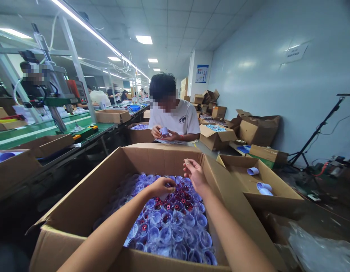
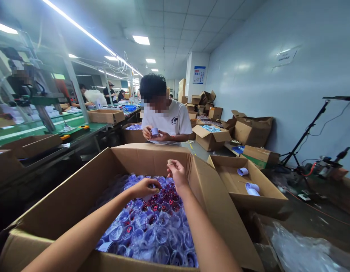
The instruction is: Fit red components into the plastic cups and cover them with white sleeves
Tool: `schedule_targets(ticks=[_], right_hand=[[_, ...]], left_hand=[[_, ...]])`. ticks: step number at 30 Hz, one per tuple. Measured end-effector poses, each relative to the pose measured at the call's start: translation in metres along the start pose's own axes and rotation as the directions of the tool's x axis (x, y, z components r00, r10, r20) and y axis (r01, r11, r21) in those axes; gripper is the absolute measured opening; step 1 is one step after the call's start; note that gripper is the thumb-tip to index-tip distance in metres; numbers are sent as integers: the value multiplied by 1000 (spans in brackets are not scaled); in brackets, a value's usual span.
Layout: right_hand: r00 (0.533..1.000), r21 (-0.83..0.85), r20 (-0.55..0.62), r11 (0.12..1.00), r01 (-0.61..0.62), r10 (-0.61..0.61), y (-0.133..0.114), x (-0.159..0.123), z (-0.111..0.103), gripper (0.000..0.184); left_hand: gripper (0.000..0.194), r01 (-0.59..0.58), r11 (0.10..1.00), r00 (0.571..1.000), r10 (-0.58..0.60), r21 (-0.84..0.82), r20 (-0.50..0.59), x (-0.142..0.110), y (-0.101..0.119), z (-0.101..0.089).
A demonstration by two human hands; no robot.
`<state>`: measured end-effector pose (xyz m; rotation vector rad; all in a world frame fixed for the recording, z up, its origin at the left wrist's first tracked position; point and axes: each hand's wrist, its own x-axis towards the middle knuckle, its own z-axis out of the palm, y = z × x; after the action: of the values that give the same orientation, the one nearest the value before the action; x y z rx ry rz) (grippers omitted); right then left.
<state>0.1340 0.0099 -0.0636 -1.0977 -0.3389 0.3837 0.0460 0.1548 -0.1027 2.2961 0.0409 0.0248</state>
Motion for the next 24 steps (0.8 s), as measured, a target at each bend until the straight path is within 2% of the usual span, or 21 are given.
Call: schedule_targets(ticks=[2, 4, 6, 8, 11, 13, 15, 19, 21, 24], right_hand=[[992, -50, -121, 998, 37, -43, 0, 4, -4, 33], [984, -120, -175, 993, 5, -26, 4, 7, -8, 27], [989, -223, -138, 971, -91, 61, 13, 6, -10, 24], [983, -343, -49, 922, -181, 175, 23, 3, -8, 24], [938, -447, 71, 852, -273, 338, 33, -5, -1, 23], [899, -427, 115, 838, -340, 423, 35, -9, 3, 22], [874, -339, 159, 857, -389, 459, 32, -12, 6, 20], [865, -137, 220, 892, -430, 451, 25, -13, 6, 9], [860, -88, 227, 889, -450, 458, 24, -13, 5, 4], [858, -46, 238, 888, -458, 455, 26, -12, 6, 6]], left_hand=[[22, 25, 1000, 998, -26, -12, -54, 1, -5, -2], [28, 74, 996, 988, -79, -42, -134, 1, -8, -5], [35, 76, 994, 976, -91, -83, -197, 0, -10, -8], [40, 10, 992, 972, -39, -122, -232, 1, -10, -9], [45, -99, 982, 961, 52, -162, -272, 2, -6, -8], [46, -139, 977, 951, 88, -159, -296, 2, -2, -7], [47, -176, 974, 940, 122, -146, -317, 2, 2, -7], [49, -232, 959, 929, 169, -163, -328, -2, 8, -9], [51, -245, 956, 927, 182, -164, -328, -3, 11, -10], [53, -263, 953, 920, 201, -149, -336, -4, 13, -9]])
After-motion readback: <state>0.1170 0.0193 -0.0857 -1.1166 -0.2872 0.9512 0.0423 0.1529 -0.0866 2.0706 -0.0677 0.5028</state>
